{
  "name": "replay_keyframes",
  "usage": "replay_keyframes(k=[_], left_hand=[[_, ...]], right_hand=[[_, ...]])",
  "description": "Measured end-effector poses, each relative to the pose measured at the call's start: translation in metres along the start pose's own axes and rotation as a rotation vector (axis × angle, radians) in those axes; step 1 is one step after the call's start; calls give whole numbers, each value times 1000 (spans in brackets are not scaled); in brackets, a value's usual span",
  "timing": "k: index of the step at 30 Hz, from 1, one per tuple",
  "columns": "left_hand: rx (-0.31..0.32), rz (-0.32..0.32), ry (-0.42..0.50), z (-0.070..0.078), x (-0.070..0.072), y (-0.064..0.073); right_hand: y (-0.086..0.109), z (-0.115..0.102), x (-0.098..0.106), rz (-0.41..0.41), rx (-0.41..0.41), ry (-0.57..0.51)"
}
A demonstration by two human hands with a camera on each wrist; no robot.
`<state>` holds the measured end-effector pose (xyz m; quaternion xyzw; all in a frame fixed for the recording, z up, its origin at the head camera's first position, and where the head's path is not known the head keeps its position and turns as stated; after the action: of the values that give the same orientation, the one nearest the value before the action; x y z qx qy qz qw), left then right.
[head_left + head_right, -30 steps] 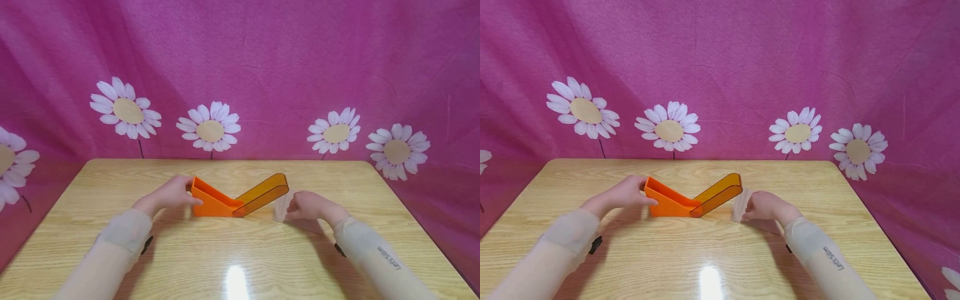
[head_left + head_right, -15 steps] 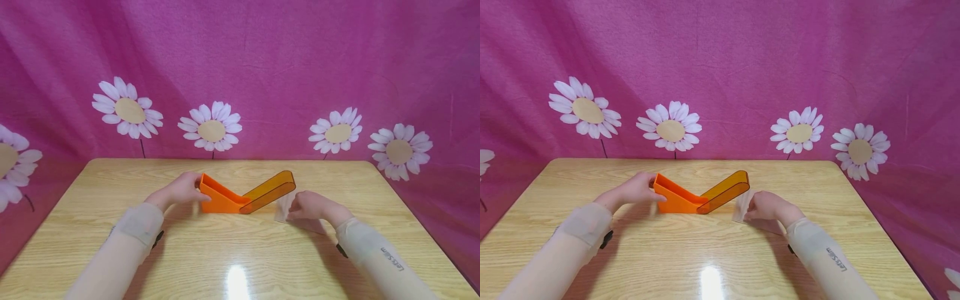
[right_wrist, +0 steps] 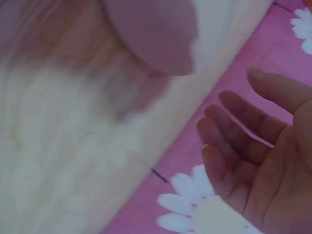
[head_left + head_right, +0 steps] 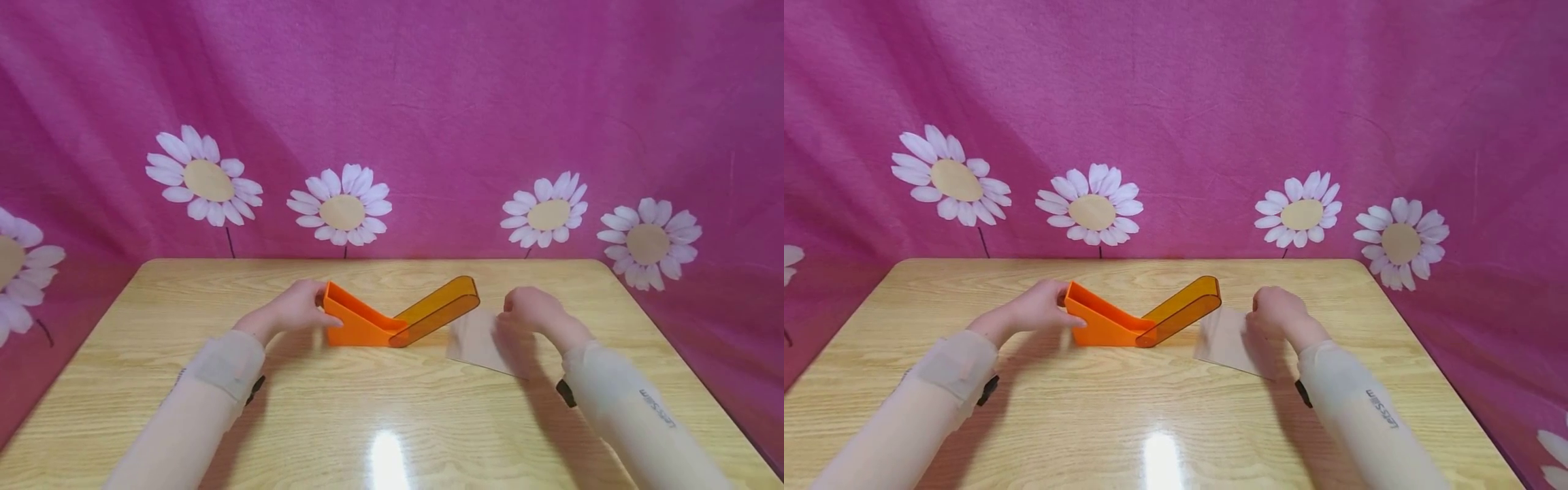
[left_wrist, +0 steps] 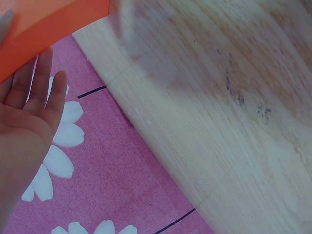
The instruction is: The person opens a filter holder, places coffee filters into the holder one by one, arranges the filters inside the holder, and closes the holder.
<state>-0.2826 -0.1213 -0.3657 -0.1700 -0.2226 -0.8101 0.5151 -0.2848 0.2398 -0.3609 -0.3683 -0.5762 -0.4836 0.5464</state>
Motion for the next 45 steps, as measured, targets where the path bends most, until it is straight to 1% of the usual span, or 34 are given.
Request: replay_keyframes(k=[2, 3, 5, 7, 10, 15, 18, 23, 25, 30, 32, 37, 41, 45], left_hand=[[-7, -1, 1, 0, 1, 0], [-10, -1, 1, 0, 1, 0], [-20, -2, 5, 0, 0, 0], [-25, -4, 11, 0, 0, -1], [-22, -5, 26, -1, -1, -1], [-13, 2, 27, -1, 1, 0], [-13, 2, 22, -1, 0, 0], [-6, 1, 17, 0, 0, -1], [-3, 2, 14, 0, 0, 0], [-5, -1, 5, -1, 0, 0], [-5, -2, 6, -1, 1, 1], [-2, -2, 9, 0, 1, 0], [-7, -8, 9, 0, 1, -1], [-6, -24, -8, 0, 1, -3]], right_hand=[[-1, 6, -7, -72, -41, -38], [-3, 8, -10, -152, -57, -58], [-4, 13, -21, -208, -92, -124], [-4, 17, -30, -231, -120, -171], [-5, 21, -37, -239, -145, -217], [-5, 25, -39, -221, -161, -241], [-5, 28, -37, -194, -130, -250], [-3, 35, -34, -193, -104, -383], [-1, 38, -32, -209, -107, -448], [4, 47, -25, -205, -77, -530], [6, 51, -20, -189, -74, -547], [13, 64, -3, -113, -91, -555], [19, 73, 18, -18, -108, -562], [27, 77, 39, 54, -139, -595]])
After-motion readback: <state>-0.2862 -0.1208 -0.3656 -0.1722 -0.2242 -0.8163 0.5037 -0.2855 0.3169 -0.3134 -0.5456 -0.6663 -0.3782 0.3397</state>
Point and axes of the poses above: each hand's wrist, its own y-axis away from the middle knuckle, its own x-axis out of the back of the hand, z = x × y, the point moved 5 cm from there along -y, towards the middle knuckle, and after that the axes turned 14 degrees about y, right-handed, at the moved point
